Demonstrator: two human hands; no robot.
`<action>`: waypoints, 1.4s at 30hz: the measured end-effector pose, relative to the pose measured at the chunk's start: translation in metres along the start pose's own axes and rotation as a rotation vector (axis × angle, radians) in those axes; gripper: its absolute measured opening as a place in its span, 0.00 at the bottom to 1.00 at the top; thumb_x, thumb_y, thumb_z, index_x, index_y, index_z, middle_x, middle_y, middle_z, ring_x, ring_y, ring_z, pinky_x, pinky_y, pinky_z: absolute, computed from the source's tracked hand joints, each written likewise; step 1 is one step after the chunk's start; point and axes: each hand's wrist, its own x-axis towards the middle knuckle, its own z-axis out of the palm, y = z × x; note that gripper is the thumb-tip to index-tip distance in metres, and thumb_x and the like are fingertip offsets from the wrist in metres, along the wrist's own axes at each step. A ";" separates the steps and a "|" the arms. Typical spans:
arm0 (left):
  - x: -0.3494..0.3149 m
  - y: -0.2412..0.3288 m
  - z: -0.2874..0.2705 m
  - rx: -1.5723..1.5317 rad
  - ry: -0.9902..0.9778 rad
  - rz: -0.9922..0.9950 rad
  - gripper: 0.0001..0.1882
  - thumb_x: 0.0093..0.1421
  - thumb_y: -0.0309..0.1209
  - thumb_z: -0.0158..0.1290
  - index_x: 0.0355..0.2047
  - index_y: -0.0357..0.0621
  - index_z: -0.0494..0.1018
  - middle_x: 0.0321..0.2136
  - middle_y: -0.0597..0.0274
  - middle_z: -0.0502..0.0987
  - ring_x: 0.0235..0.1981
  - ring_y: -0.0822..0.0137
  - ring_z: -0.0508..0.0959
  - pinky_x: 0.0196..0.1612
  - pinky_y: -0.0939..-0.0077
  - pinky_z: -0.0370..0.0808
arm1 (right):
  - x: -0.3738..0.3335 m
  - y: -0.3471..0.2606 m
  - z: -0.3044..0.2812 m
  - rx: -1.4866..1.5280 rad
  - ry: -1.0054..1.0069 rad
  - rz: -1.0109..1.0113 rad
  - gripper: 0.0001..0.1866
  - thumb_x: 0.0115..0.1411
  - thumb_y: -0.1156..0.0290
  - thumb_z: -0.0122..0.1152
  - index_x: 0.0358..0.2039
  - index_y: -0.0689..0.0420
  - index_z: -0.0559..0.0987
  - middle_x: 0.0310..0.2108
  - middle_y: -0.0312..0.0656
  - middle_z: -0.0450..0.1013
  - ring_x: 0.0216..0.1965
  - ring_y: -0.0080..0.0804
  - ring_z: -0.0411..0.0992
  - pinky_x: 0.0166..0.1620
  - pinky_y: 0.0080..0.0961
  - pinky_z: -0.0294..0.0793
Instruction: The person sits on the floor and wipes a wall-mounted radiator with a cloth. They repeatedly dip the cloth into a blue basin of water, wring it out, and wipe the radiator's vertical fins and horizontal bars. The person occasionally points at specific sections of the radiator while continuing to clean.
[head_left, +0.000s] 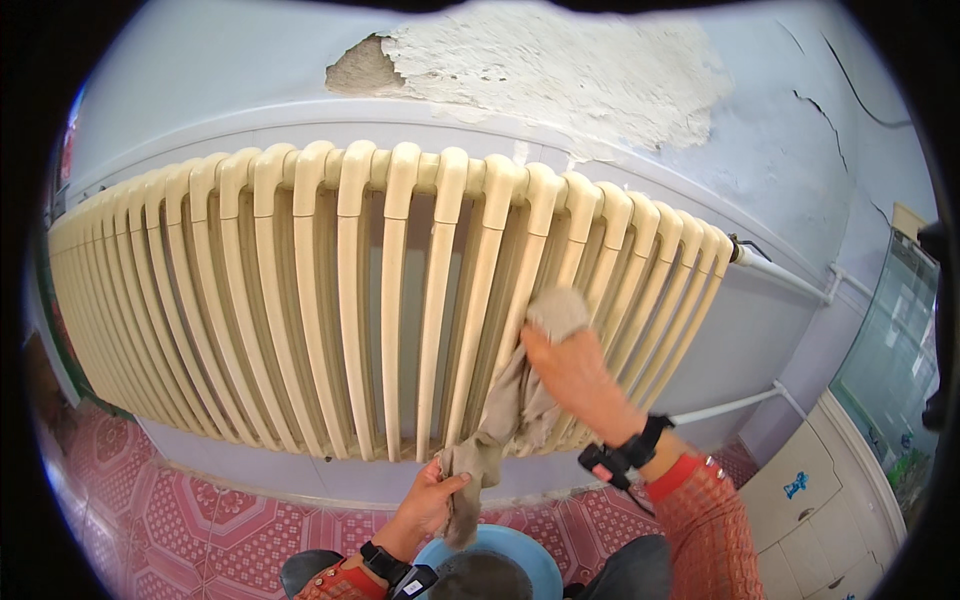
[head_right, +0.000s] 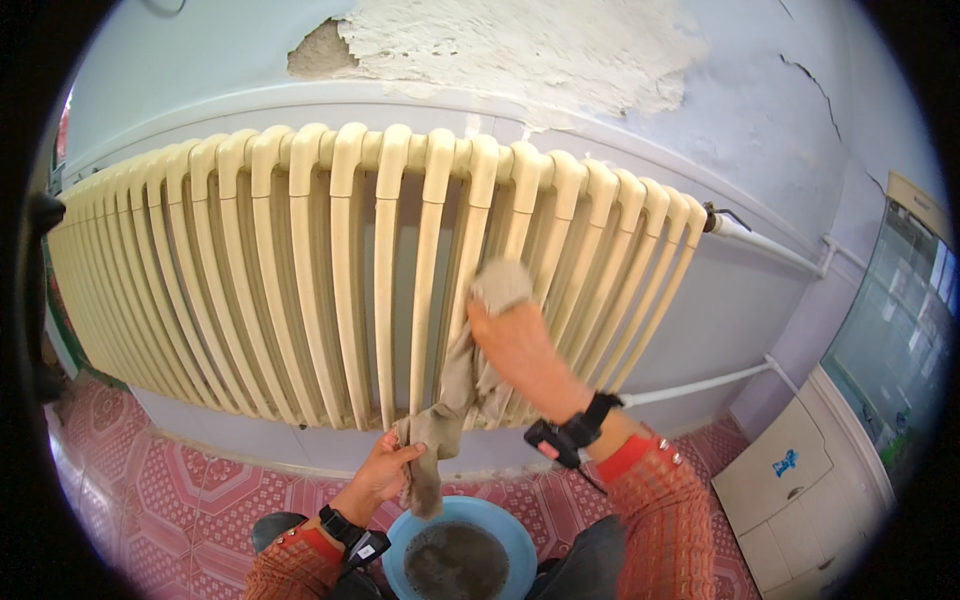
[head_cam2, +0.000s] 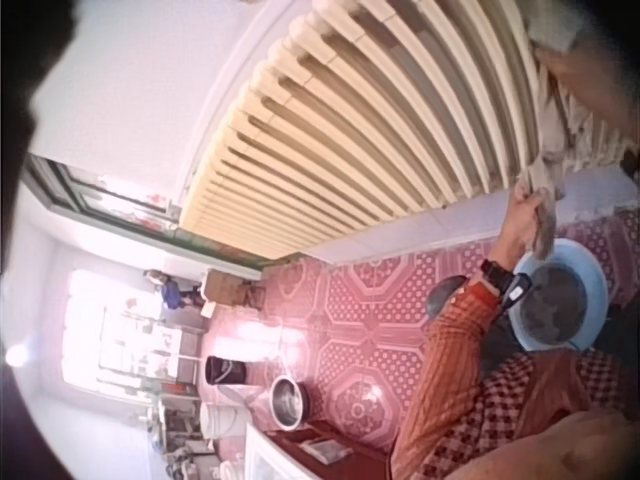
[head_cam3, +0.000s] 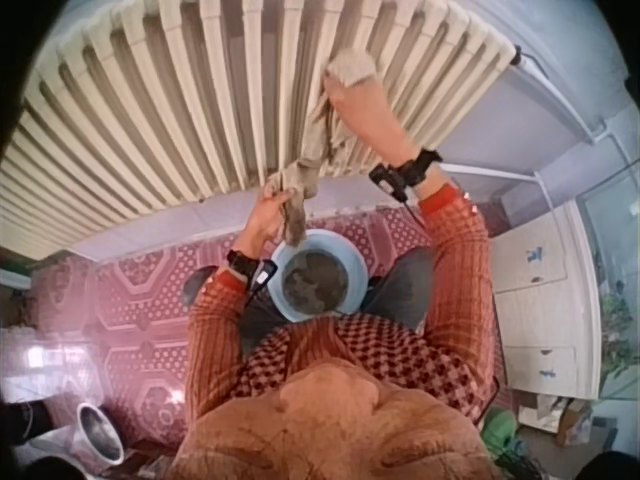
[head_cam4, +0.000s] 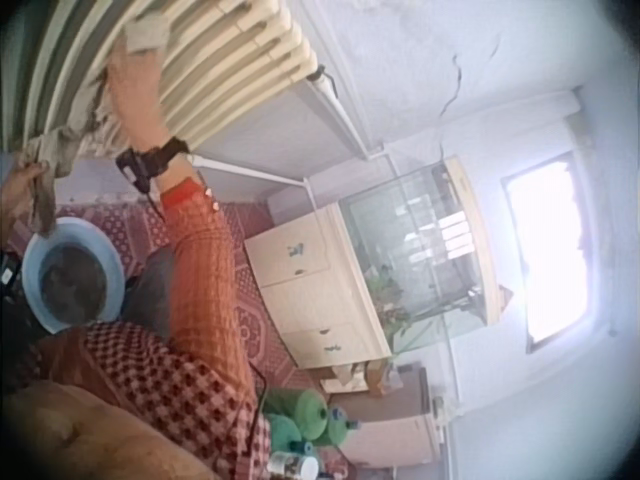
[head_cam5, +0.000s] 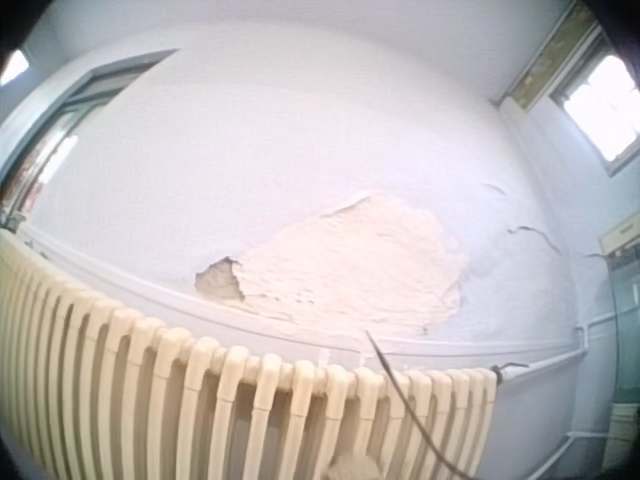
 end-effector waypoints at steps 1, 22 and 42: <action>0.001 0.000 0.003 -0.006 -0.030 0.036 0.20 0.61 0.17 0.49 0.54 0.39 0.67 0.45 0.60 0.77 0.45 0.67 0.77 0.49 0.70 0.76 | 0.011 0.012 -0.008 -0.080 0.026 -0.041 0.04 0.54 0.77 0.51 0.31 0.57 0.73 0.25 0.48 0.70 0.30 0.45 0.74 0.32 0.34 0.73; 0.015 -0.019 0.006 -0.023 -0.064 -0.050 0.17 0.62 0.18 0.49 0.51 0.38 0.68 0.41 0.59 0.78 0.40 0.70 0.78 0.44 0.73 0.77 | -0.037 -0.032 0.094 -0.060 -0.239 -0.244 0.07 0.46 0.70 0.55 0.20 0.57 0.81 0.23 0.44 0.74 0.30 0.37 0.73 0.35 0.32 0.69; 0.005 -0.011 -0.015 -0.036 0.074 -0.114 0.17 0.60 0.17 0.48 0.50 0.42 0.69 0.41 0.58 0.78 0.41 0.62 0.81 0.45 0.65 0.80 | -0.139 -0.095 0.137 0.553 -0.160 -0.216 0.11 0.57 0.72 0.52 0.40 0.56 0.77 0.24 0.44 0.72 0.30 0.42 0.76 0.31 0.37 0.73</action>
